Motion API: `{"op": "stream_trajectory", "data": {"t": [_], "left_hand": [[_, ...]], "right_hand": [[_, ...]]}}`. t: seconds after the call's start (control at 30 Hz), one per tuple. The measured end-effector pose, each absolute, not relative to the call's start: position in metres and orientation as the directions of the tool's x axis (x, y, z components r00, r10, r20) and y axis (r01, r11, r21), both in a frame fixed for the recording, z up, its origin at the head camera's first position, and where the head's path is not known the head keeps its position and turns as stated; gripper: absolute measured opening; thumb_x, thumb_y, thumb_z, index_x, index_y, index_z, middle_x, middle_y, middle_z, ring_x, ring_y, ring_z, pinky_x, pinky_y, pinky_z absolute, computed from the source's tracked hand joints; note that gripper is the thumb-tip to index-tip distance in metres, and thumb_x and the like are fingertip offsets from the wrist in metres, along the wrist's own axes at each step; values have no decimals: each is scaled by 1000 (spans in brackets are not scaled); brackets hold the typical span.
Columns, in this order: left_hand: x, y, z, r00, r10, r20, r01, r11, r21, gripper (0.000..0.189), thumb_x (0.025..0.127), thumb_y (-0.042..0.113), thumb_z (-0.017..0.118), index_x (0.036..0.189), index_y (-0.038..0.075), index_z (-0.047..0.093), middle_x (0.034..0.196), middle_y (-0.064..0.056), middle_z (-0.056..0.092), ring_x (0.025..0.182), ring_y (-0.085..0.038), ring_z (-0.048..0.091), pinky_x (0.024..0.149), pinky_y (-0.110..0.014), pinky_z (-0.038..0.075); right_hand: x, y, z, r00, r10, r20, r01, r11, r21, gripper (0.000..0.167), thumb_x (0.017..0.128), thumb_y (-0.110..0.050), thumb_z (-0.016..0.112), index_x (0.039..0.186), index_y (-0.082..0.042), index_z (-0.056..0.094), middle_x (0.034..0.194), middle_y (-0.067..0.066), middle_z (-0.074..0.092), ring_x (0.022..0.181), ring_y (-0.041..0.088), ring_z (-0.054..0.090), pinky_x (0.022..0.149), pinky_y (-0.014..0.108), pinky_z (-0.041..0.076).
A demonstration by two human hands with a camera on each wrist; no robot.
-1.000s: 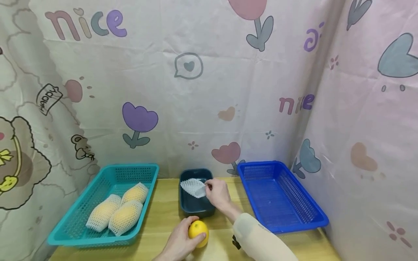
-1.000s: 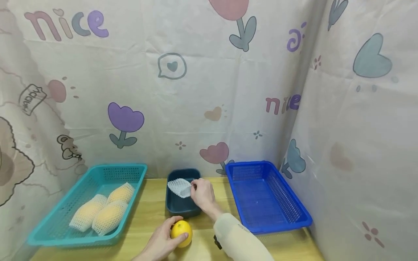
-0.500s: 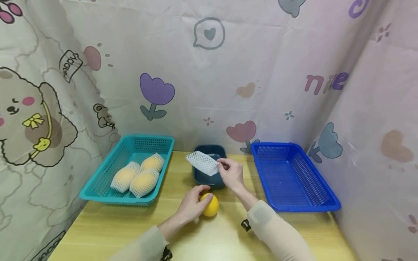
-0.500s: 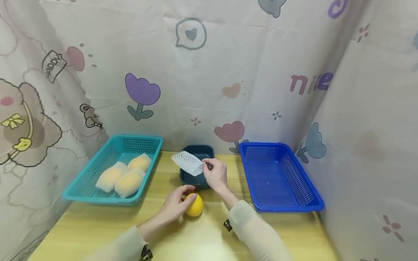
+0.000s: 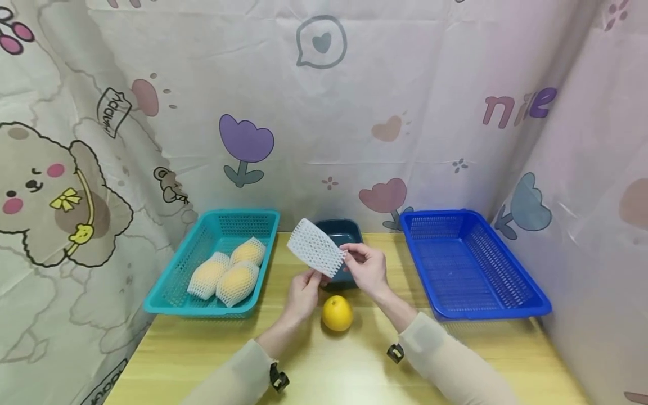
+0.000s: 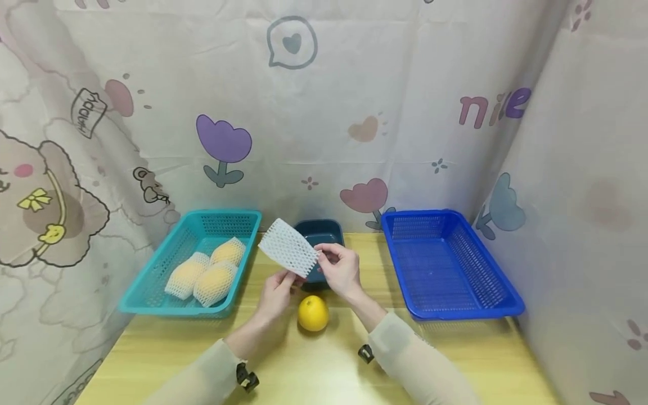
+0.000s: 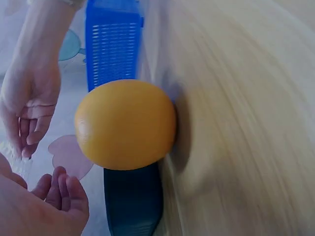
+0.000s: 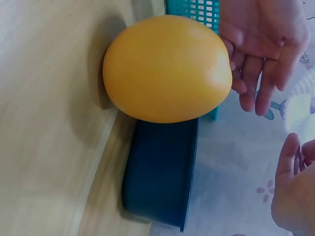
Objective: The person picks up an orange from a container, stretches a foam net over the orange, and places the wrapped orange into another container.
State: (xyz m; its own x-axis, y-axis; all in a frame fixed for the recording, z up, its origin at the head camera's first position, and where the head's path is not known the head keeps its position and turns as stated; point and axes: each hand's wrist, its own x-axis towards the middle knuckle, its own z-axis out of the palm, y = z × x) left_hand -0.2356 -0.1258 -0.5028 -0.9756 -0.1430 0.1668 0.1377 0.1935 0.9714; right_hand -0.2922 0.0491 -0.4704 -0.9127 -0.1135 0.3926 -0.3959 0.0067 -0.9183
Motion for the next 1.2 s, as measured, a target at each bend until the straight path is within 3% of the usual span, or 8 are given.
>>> {"op": "stream_trajectory", "data": {"t": [0.1,0.2,0.3,0.43,0.77,0.93,1.03,1.2], "left_hand": [[-235,-126,-501,-989,-134,64,64,3,998,37,117,10,47,119,-14,74,98,-26,80,79,-16,67,63,-25,57],[-236,-126,-500,-995,-91,-28,-17,-126,992,41,118,13,42,129,-15,70,92,-16,81,72,-13,67,56,-24,54],[-233,-130,-498,-994,-28,-105,-98,-196,976,46,120,19,38,138,-12,66,90,-5,83,70,-10,69,56,-21,54],[-232,-133,-496,-988,71,-138,-152,-257,954,51,122,29,34,146,-7,60,93,0,85,73,-8,74,60,-22,59],[-234,-138,-490,-965,193,-175,-240,-394,887,36,122,32,35,118,19,68,88,6,75,81,-11,66,71,-25,59],[-236,-140,-492,-958,235,-164,-254,-433,865,28,120,21,41,121,20,69,100,5,75,83,-11,64,73,-23,57],[-236,-141,-493,-956,255,-146,-251,-451,856,30,121,17,40,125,19,69,106,3,75,86,-11,65,74,-23,57],[-237,-138,-492,-963,221,-154,-240,-446,862,28,122,20,39,121,19,68,107,3,75,87,-12,66,74,-24,56]], "right_hand": [[-288,49,-473,-914,-125,386,-385,-36,-922,17,99,13,71,114,14,79,112,40,79,74,3,75,68,24,66],[-287,51,-477,-913,-133,386,-382,-52,-923,17,99,14,70,115,14,78,113,41,78,77,2,75,71,24,67],[-284,50,-480,-910,-151,387,-380,-72,-922,18,99,15,69,115,16,77,114,42,77,81,1,77,74,24,68],[-282,51,-483,-903,-164,397,-384,-103,-917,19,98,18,67,115,19,76,114,45,75,87,0,78,80,20,67],[-278,57,-488,-889,-223,400,-384,-110,-917,22,97,18,67,117,21,74,118,47,73,94,-4,77,87,18,65],[-275,58,-490,-893,-244,379,-364,-105,-925,24,97,19,67,120,22,72,121,47,72,95,-5,76,87,18,65],[-273,58,-489,-910,-269,314,-293,-116,-949,27,99,16,65,125,22,70,124,41,75,95,0,78,87,24,68],[-272,59,-486,-938,-325,124,-70,-174,-982,32,104,4,59,133,15,70,123,13,81,92,9,79,85,29,69]]}}
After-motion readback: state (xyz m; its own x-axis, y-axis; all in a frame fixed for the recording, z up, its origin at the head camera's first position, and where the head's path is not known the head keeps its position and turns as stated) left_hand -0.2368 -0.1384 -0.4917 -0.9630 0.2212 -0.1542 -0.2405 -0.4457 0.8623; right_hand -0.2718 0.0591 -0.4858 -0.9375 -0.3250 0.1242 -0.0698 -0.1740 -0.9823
